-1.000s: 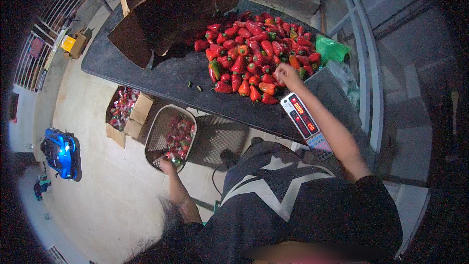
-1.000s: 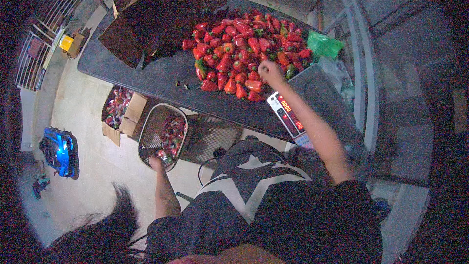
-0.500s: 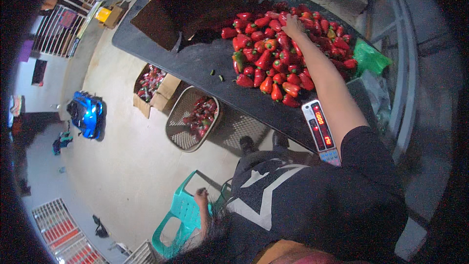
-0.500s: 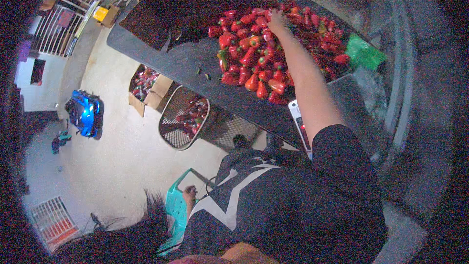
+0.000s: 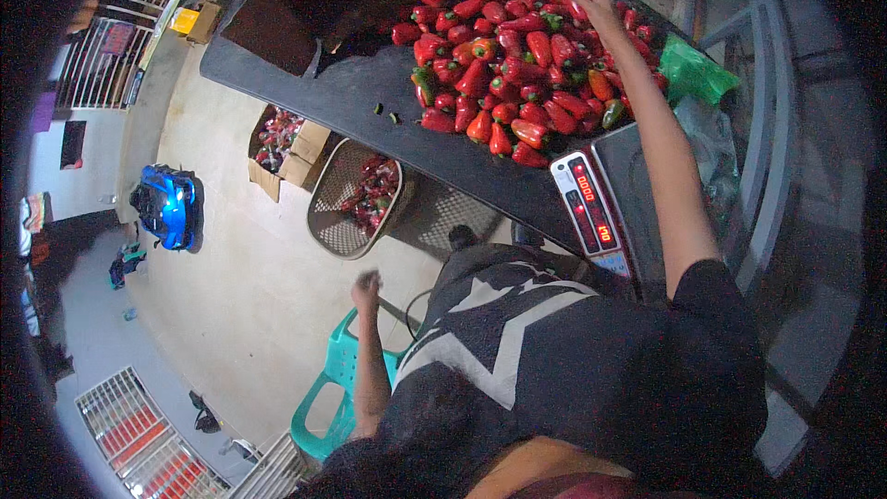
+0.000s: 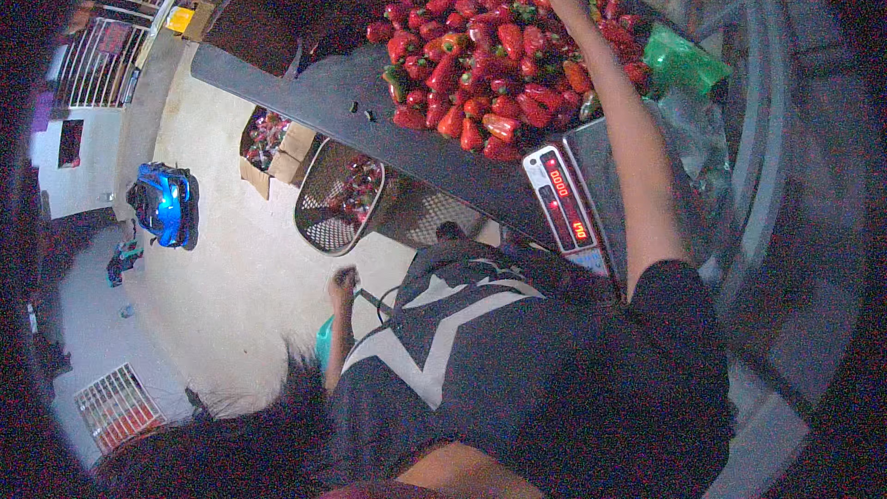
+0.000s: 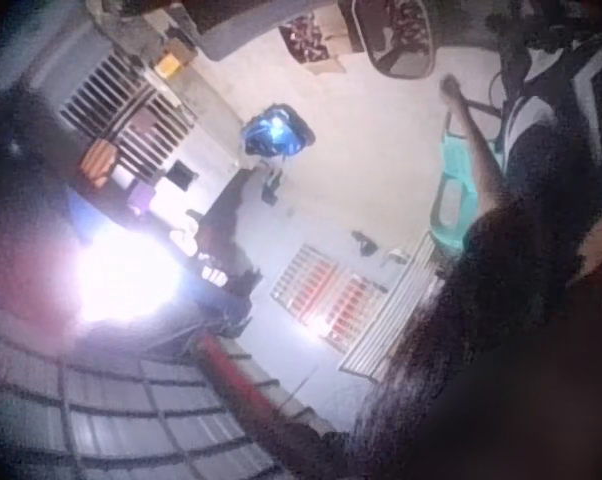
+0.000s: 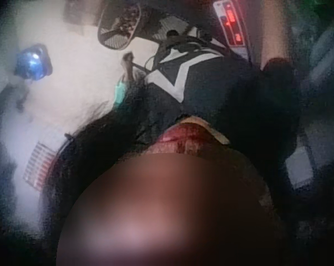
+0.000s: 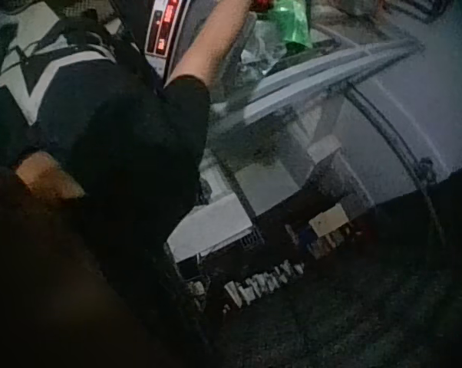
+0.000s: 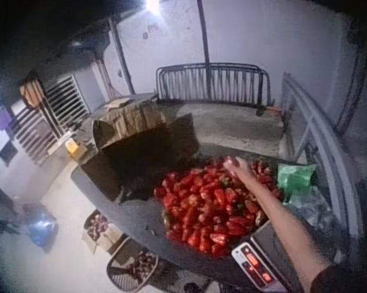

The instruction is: The person selects red and green peppers from a large pile on a table, places them on a digital scale, and then transfers them into clear plastic bags. The person ties the bags and places them into a basket. This process is repeated multiple times throughout the video.

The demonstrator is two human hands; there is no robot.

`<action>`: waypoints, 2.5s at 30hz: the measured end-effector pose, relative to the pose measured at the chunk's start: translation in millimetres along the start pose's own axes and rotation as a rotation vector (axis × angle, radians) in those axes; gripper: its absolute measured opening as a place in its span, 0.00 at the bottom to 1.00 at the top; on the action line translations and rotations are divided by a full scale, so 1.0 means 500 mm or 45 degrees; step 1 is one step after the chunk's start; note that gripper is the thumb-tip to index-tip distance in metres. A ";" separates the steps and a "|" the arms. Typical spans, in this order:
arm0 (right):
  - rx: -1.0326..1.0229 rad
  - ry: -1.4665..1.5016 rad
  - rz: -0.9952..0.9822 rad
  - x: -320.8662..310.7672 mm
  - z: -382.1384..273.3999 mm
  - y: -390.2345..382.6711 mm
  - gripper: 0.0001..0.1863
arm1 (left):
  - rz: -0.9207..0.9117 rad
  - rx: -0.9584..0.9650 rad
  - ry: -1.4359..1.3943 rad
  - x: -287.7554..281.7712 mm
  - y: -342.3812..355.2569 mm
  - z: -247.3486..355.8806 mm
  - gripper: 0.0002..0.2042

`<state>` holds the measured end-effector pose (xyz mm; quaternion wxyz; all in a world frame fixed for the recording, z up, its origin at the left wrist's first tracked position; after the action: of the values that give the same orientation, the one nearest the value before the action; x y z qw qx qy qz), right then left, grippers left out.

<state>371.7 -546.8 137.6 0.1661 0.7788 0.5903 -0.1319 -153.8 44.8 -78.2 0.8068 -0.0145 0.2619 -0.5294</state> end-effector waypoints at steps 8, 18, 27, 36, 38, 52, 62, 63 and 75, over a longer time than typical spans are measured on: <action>0.223 -0.152 -0.218 -0.249 0.037 -0.393 0.27 | -0.401 0.646 0.217 0.327 0.176 0.445 0.09; 0.075 -0.809 0.143 -0.359 0.082 -0.606 0.23 | -0.244 1.195 0.678 0.572 0.120 0.686 0.14; 0.012 -0.813 -0.032 -0.355 0.113 -0.613 0.30 | -0.376 1.346 0.932 0.632 0.050 0.671 0.16; -0.038 -0.875 0.069 -0.367 0.091 -0.622 0.35 | -0.436 1.605 1.011 0.662 0.066 0.664 0.20; -0.106 -0.942 0.146 -0.362 0.052 -0.624 0.32 | -0.440 1.682 1.029 0.674 0.067 0.655 0.19; -0.192 -1.268 -0.324 0.197 0.052 -0.615 0.17 | -0.809 1.624 0.737 0.620 0.070 0.622 0.18; -0.153 -0.631 -0.116 0.128 -0.001 -0.663 0.20 | -0.971 1.006 0.272 0.640 0.135 0.565 0.26; -0.154 -0.447 0.042 0.076 -0.023 -0.671 0.21 | -1.003 0.937 0.263 0.644 0.138 0.558 0.26; 0.637 -0.754 0.793 -0.446 0.104 -0.798 0.25 | -0.980 1.131 0.299 0.667 0.116 0.556 0.27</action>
<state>-73.1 -664.8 138.7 0.1661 0.8633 0.2071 -0.4292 118.1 -287.7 8.4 0.4518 0.2889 0.0789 -0.8404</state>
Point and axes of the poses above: each hand's wrist, its own y-axis towards the middle knuckle, its own x-axis out of the palm, z = x × y, the point moved 9 cm from there along y, towards the middle knuckle, and after that the axes turned 7 degrees about x, right-handed, at the moved point
